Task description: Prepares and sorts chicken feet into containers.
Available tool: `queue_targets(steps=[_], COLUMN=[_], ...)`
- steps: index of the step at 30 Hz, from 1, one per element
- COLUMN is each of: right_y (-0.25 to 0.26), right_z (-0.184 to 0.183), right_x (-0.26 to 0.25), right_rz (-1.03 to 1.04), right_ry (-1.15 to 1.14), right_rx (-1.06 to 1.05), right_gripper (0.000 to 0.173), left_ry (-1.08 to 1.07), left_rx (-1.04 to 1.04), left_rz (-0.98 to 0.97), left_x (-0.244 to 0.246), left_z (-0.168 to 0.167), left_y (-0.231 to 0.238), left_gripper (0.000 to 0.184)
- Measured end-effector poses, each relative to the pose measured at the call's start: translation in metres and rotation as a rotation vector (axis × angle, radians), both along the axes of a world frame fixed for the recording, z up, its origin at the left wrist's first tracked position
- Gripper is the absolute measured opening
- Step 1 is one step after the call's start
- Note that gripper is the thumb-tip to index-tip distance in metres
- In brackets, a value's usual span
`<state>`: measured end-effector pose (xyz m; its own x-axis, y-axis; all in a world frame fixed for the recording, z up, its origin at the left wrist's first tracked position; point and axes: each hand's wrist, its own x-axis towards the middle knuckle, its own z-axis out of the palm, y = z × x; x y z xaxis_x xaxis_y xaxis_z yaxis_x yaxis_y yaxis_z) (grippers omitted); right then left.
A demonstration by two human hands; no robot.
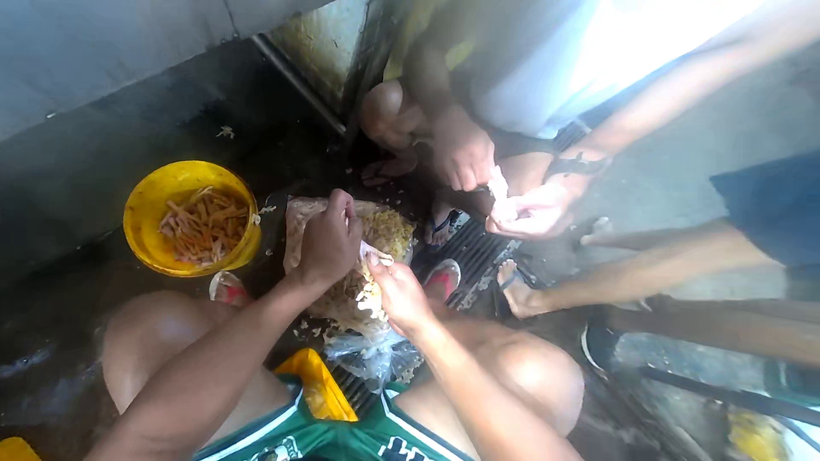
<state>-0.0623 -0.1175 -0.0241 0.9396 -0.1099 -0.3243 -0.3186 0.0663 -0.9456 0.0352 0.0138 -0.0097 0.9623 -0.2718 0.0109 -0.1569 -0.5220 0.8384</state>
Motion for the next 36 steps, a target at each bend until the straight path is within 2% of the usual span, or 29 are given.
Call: queue_targets(steps=[3,6,12,15,17,19,22,25,30,32,33,36], right_y=[0.001,0.000,0.000,0.001,0.002,-0.001,-0.004,-0.008,-0.012,-0.016,-0.018,-0.021], right_z=[-0.005,0.003,0.015,0.028,0.037,0.036,0.035,0.034,0.030,0.026,0.025,0.028], right_x=[0.002,0.000,-0.007,-0.022,-0.033,-0.035,-0.030,-0.023,-0.020,-0.019,-0.019,-0.023], right_rz=[-0.037,-0.065,-0.091,-0.044,-0.014,-0.023,-0.089,-0.080,-0.012,-0.017,-0.027,-0.083], right_ry=[0.080,0.048,-0.090,-0.169,-0.245,-0.268,-0.157,-0.111,-0.058,-0.007,0.014,0.028], right_rx=[0.057,0.160,0.215,0.167,0.131,0.119,0.144,0.093,-0.039,-0.060,-0.053,0.021], right_gripper=[0.028,0.022,0.022,0.024,0.023,0.023,0.025,0.026,0.024,0.024,0.024,0.024], left_ry=[-0.081,-0.085,0.159,0.313,0.351,0.354,0.472,0.591,0.634,0.564,0.461,0.027], left_rx=[0.038,0.040,-0.124,-0.121,-0.207,-0.379,-0.650,-0.736,-0.718,-0.645,-0.535,0.020], left_rz=[-0.017,-0.018,0.048,0.184,0.383,0.485,0.420,0.333,0.228,0.173,0.129,0.050], left_x=[0.000,0.002,0.010,0.041,0.066,0.080,0.073,0.061,0.056,0.058,0.061,0.078], left_z=[-0.009,-0.010,0.006,-0.001,-0.013,-0.014,-0.002,0.000,0.003,0.005,0.008,0.030], left_y=[-0.008,-0.009,-0.005,0.005,0.022,0.035,0.041,0.035,0.030,0.031,0.035,0.070], left_gripper=[0.015,0.014,0.014,0.026,0.027,0.018,0.012,0.010,0.003,0.003,0.006,0.027])
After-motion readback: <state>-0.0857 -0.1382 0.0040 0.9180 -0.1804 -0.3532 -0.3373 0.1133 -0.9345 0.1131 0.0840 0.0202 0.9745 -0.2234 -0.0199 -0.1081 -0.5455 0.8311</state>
